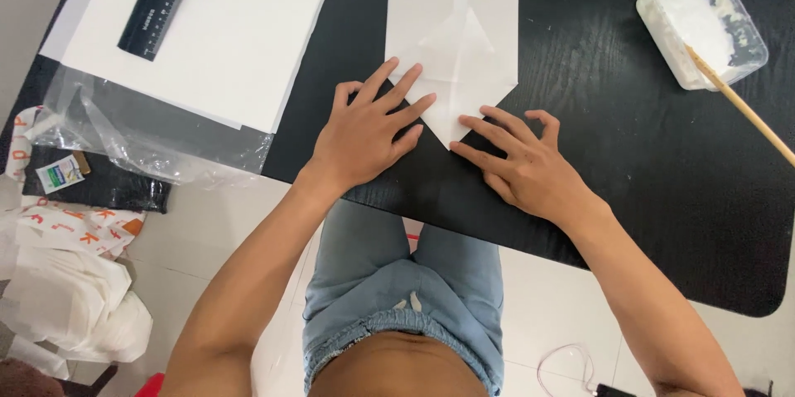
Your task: The person is manually folding a sheet of material to shape the bottom of a bag and applying glue with a brush to seal it.
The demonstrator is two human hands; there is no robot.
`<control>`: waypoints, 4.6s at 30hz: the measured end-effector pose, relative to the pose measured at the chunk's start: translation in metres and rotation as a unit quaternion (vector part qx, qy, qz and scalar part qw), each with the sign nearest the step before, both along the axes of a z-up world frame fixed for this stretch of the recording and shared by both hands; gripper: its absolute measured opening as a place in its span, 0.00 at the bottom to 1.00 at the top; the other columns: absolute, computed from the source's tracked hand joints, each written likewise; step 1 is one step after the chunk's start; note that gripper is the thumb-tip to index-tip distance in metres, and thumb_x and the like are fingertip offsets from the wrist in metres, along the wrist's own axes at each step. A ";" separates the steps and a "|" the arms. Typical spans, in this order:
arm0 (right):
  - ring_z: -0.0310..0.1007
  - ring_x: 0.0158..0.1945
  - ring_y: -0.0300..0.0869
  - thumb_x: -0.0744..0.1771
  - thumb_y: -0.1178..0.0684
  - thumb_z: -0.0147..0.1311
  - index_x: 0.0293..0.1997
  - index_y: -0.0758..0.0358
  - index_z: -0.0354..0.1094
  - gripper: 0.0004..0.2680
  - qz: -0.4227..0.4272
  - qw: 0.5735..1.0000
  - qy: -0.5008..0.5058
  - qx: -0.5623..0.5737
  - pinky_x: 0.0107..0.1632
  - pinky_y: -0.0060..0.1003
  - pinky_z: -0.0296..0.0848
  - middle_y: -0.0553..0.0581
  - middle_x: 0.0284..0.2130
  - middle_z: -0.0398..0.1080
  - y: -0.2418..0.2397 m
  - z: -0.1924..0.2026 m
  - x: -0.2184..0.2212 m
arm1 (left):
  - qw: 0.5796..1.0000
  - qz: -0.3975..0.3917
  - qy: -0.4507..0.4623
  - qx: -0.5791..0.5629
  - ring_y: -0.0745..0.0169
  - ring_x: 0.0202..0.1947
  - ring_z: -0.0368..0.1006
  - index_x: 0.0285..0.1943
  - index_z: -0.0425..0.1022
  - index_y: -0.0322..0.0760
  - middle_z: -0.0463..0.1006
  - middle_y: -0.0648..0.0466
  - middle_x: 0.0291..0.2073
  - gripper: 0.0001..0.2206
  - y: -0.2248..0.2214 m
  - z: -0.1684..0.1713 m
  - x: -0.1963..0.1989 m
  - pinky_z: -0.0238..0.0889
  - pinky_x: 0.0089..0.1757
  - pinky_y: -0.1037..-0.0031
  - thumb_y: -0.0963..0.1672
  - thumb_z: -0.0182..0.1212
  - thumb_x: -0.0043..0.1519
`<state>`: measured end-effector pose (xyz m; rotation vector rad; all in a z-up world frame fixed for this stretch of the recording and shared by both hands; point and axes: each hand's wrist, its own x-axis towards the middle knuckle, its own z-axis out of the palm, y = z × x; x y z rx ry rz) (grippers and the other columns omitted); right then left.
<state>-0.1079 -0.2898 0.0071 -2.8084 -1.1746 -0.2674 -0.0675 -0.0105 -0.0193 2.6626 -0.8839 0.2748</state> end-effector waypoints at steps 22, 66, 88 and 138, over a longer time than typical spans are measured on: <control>0.55 0.74 0.48 0.69 0.59 0.45 0.65 0.38 0.67 0.18 -0.046 0.997 0.016 -0.058 0.64 0.57 0.47 0.50 0.68 0.61 0.017 0.002 -0.012 | 1.000 0.019 0.008 -0.008 0.54 0.74 0.55 0.65 0.78 0.59 0.68 0.59 0.72 0.16 -0.001 0.011 -0.003 0.55 0.56 0.56 0.50 0.50 0.70; 0.71 0.35 0.40 0.69 0.56 0.65 0.44 0.57 0.79 0.02 -0.175 0.889 0.229 0.356 0.37 0.34 0.69 0.54 0.38 0.78 0.002 0.001 0.127 | 0.940 0.026 0.209 -0.269 0.57 0.42 0.80 0.48 0.85 0.47 0.86 0.53 0.40 0.07 -0.018 0.018 0.099 0.75 0.46 0.69 0.43 0.67 0.62; 0.73 0.34 0.42 0.68 0.59 0.65 0.43 0.58 0.79 0.02 -0.130 0.906 0.199 0.350 0.35 0.35 0.69 0.54 0.38 0.78 0.000 -0.003 0.132 | 0.949 -0.065 0.195 -0.238 0.53 0.41 0.82 0.54 0.83 0.53 0.85 0.52 0.42 0.09 -0.039 0.021 0.117 0.74 0.43 0.70 0.47 0.63 0.68; 0.74 0.34 0.43 0.70 0.58 0.65 0.44 0.59 0.79 0.01 -0.115 0.912 0.171 0.356 0.35 0.36 0.69 0.56 0.37 0.78 0.001 -0.004 0.128 | 0.958 -0.038 0.153 -0.241 0.67 0.33 0.78 0.48 0.85 0.59 0.86 0.59 0.37 0.07 -0.029 0.019 0.113 0.72 0.38 0.77 0.45 0.65 0.66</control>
